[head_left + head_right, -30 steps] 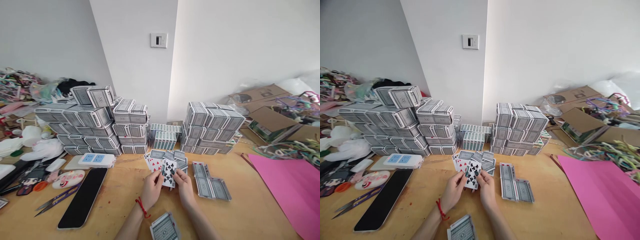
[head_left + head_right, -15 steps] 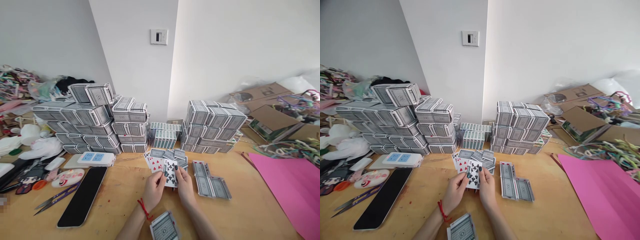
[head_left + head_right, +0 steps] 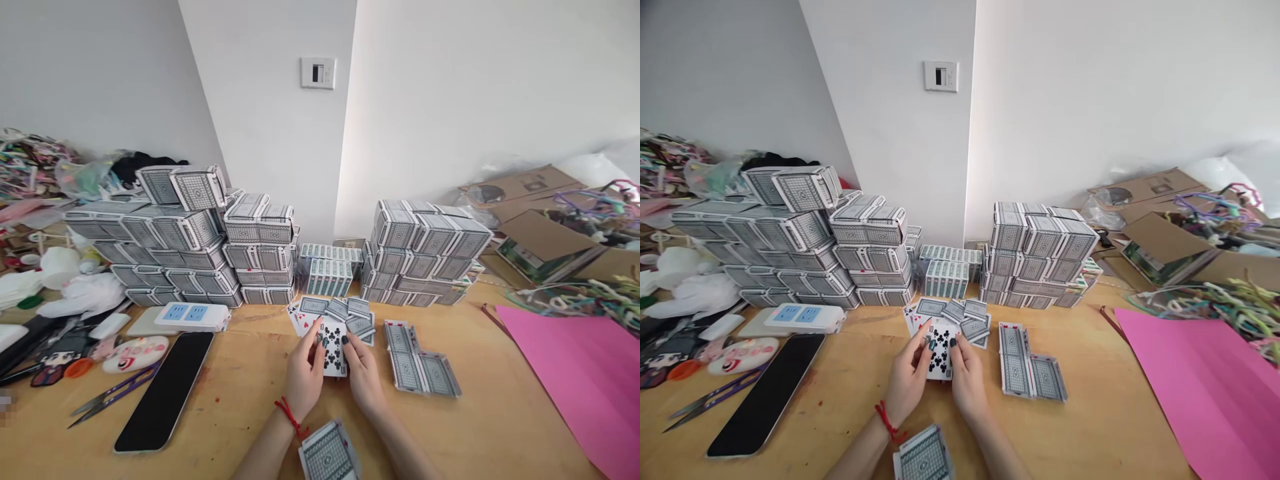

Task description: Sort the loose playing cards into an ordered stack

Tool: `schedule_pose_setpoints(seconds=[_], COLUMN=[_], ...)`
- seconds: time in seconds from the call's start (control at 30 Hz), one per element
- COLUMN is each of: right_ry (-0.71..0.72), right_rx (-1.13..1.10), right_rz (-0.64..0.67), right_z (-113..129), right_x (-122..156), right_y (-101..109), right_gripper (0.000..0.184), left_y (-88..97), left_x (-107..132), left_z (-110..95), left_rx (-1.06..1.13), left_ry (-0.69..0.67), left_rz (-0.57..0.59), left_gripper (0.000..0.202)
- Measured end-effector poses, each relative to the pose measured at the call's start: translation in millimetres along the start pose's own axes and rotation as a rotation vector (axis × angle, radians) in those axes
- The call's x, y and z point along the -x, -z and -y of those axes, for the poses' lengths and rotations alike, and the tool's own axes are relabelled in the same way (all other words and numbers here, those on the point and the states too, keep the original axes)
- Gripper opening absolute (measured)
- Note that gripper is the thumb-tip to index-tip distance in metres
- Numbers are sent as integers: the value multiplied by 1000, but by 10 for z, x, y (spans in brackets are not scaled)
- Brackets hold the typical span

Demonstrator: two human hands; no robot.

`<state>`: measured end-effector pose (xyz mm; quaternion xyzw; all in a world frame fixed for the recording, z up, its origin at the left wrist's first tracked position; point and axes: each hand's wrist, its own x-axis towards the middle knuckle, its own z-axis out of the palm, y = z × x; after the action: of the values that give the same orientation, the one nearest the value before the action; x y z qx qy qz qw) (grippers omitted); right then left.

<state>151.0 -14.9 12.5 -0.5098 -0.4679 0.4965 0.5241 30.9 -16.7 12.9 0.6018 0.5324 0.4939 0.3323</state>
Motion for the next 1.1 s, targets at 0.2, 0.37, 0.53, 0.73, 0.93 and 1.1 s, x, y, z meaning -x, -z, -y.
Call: schedule_pose_setpoints(seconds=[0.2,0.37,0.53,0.73,0.93,1.1], right_ry=[-4,-55,-67,-75,-84,-87], right_rx=[-103,-251,-256,-287,-271,-245], right_rz=[42,79,56,64,30,40], right_z=[41,86,67,80,51,31], right_x=[-12,5,-2,-2,-7,-6], right_y=[1,-11,-15,-19,-4,-12], right_gripper=[32,32,31,24,20,21], left_y=[3,-3,8,22,25,17], left_x=[2,1,-1,-14,-6,-30], left_z=[15,18,-3,-29,-57,-19], left_rx=[-5,34,106,119,136,238], left_ry=[-20,-2,54,63,101,202], left_rz=[-18,-24,-17,-28,16,-35], left_gripper=[41,40,40,40,42,36])
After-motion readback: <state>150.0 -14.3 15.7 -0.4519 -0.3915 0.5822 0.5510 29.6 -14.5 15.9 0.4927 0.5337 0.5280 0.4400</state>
